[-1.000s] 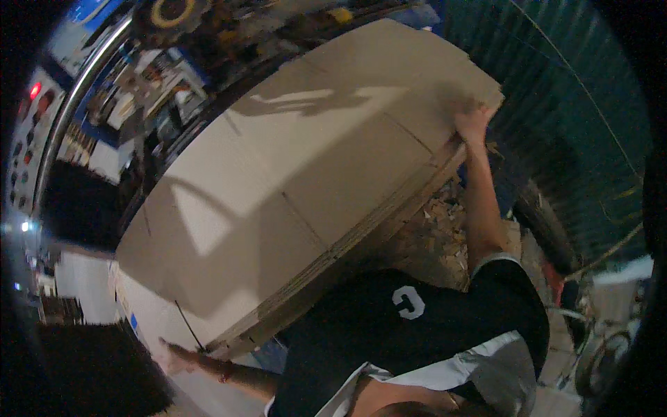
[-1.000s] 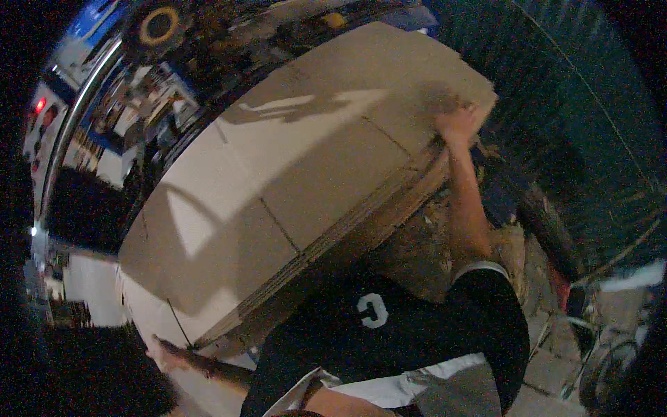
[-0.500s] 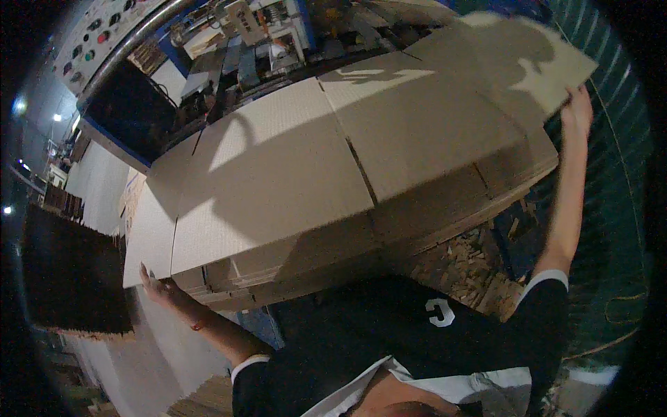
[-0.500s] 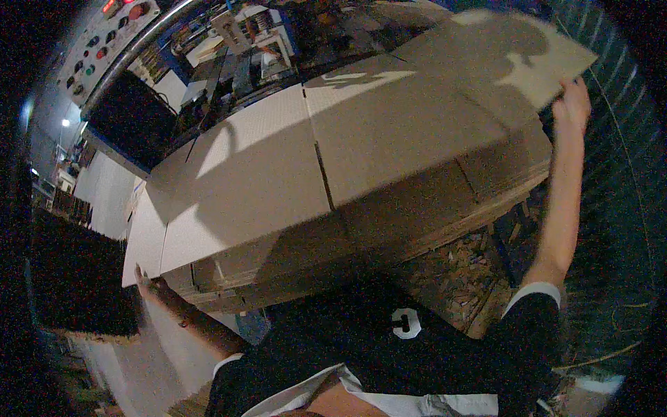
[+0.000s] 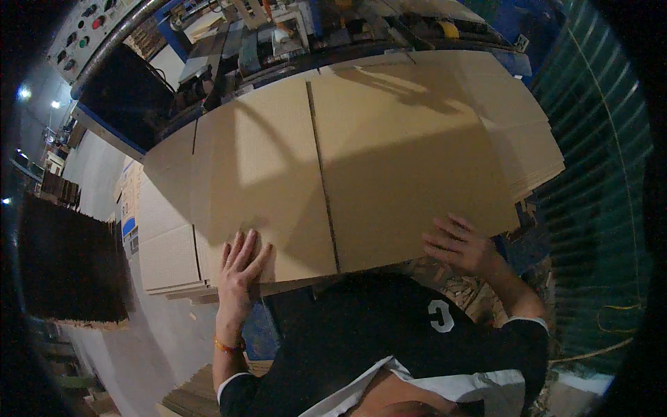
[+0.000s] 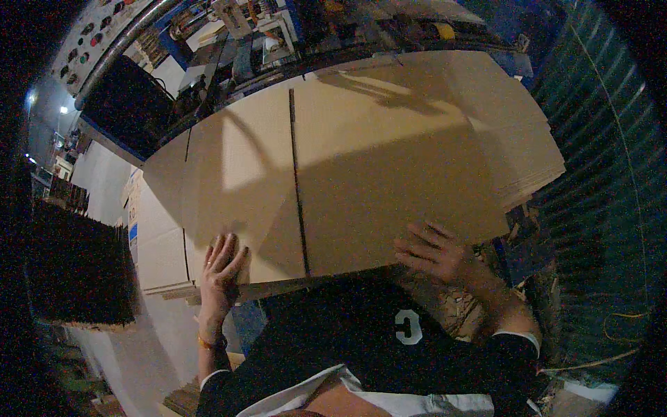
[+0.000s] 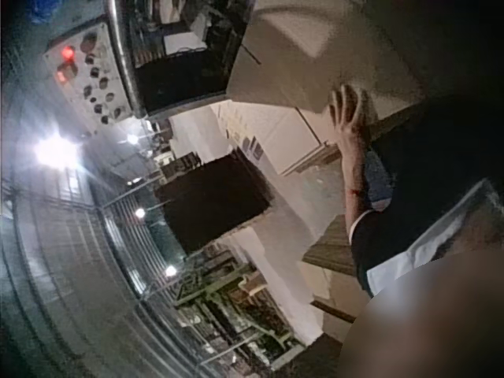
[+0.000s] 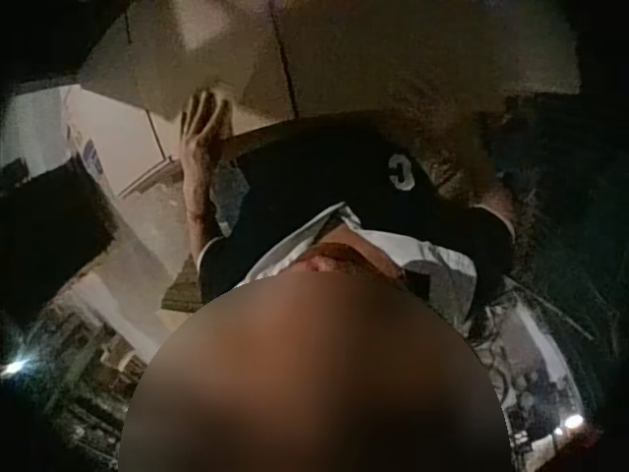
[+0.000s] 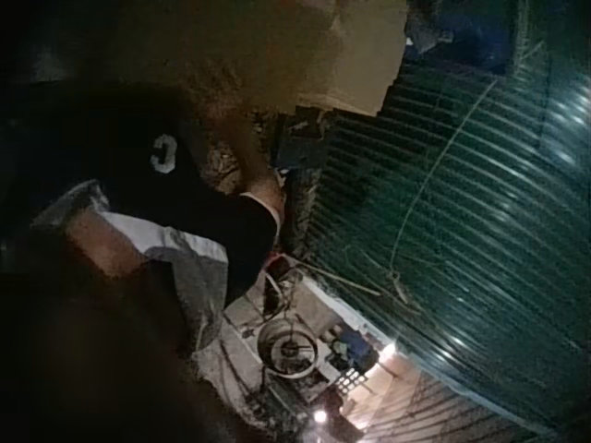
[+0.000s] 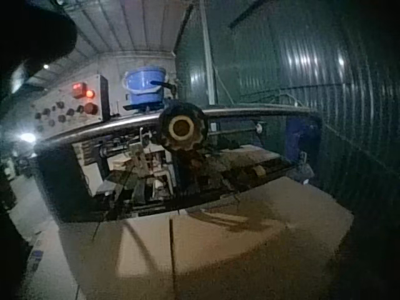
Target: The person repeatedly picks up flat cardboard sheets from a stack and places them onto a machine table, aligning them by hand. The person continues this repetitive stacking action throughout the clip.
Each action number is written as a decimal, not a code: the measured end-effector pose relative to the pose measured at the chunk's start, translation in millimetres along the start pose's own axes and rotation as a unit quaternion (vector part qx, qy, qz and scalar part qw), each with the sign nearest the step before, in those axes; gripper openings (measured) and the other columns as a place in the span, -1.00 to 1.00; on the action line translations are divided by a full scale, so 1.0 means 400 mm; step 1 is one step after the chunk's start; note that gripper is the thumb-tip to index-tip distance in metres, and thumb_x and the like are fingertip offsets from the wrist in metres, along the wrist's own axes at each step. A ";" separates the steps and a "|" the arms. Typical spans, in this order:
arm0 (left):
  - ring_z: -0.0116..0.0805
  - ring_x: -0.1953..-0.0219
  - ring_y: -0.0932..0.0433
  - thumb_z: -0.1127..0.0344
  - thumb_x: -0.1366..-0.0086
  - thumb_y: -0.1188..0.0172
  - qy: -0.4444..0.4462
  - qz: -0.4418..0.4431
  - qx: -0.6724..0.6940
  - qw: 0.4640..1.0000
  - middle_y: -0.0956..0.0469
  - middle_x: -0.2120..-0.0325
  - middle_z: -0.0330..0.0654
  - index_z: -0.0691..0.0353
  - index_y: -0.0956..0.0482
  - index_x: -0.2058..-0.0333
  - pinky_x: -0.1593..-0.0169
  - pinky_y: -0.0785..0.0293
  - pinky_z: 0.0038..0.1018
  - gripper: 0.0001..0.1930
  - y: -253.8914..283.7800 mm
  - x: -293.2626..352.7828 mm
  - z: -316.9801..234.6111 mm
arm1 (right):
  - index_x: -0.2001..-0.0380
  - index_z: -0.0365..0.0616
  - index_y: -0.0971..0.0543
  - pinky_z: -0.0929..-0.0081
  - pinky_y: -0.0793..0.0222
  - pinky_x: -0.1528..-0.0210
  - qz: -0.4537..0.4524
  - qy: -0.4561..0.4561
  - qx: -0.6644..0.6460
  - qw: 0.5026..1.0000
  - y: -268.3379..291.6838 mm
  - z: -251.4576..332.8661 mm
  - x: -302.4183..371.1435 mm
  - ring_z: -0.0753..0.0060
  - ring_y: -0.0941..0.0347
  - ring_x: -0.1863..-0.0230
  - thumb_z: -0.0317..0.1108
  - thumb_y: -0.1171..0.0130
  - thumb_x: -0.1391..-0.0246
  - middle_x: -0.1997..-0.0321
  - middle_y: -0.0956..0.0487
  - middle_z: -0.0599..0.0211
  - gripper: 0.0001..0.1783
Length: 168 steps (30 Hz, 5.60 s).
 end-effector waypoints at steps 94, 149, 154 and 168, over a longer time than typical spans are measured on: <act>-0.25 -0.02 -0.39 0.48 -0.13 -0.13 0.207 -0.354 0.433 0.803 -0.42 0.03 -0.02 0.37 -0.41 0.03 -0.11 -0.25 -0.36 -0.61 0.115 0.178 0.228 | 0.05 -0.18 -0.46 0.24 -0.19 -0.15 -0.273 -0.338 -0.012 0.901 0.222 -0.053 0.114 0.24 -0.35 -0.08 -0.45 -0.01 0.00 -0.04 -0.46 0.20 -0.62; 0.12 -0.22 -0.06 0.04 -0.10 -0.16 0.069 -0.133 0.167 0.975 -0.13 -0.15 0.15 0.29 -0.20 -0.14 -0.24 0.00 -0.11 -0.30 0.019 -0.286 0.145 | -0.11 -0.16 -0.32 0.17 0.01 -0.25 0.053 -0.313 0.069 0.946 0.063 -0.493 -0.121 -0.01 -0.10 -0.24 -0.01 -0.18 0.13 -0.19 -0.26 0.00 -0.26; 0.07 -0.27 -0.01 0.08 -0.04 -0.23 -0.082 -0.020 -0.054 0.995 -0.08 -0.21 0.09 0.25 -0.09 -0.20 -0.25 -0.03 -0.15 -0.20 -0.008 -0.213 0.038 | -0.15 0.00 -0.31 -0.03 0.26 -0.32 0.168 -0.269 0.054 0.947 0.013 -0.345 -0.045 0.06 0.16 -0.38 0.08 -0.25 0.28 -0.35 -0.06 0.25 -0.14; -0.16 -0.18 -0.20 0.01 -0.14 -0.11 -0.085 -0.160 -0.149 0.972 -0.29 -0.10 -0.09 0.19 -0.13 -0.18 -0.21 -0.09 -0.16 -0.31 -0.093 -0.642 0.206 | -0.10 0.05 -0.36 0.23 -0.19 -0.16 0.058 -0.332 -0.030 0.941 -0.114 -0.748 -0.330 -0.02 -0.26 -0.13 -0.04 -0.22 0.11 -0.12 -0.38 0.09 -0.34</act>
Point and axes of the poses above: each hand's wrist, its own x-axis away from the middle knuckle, its own y-axis out of the back of the hand, z = x × y, the point moved 5 cm from there along -x, towards the middle knuckle
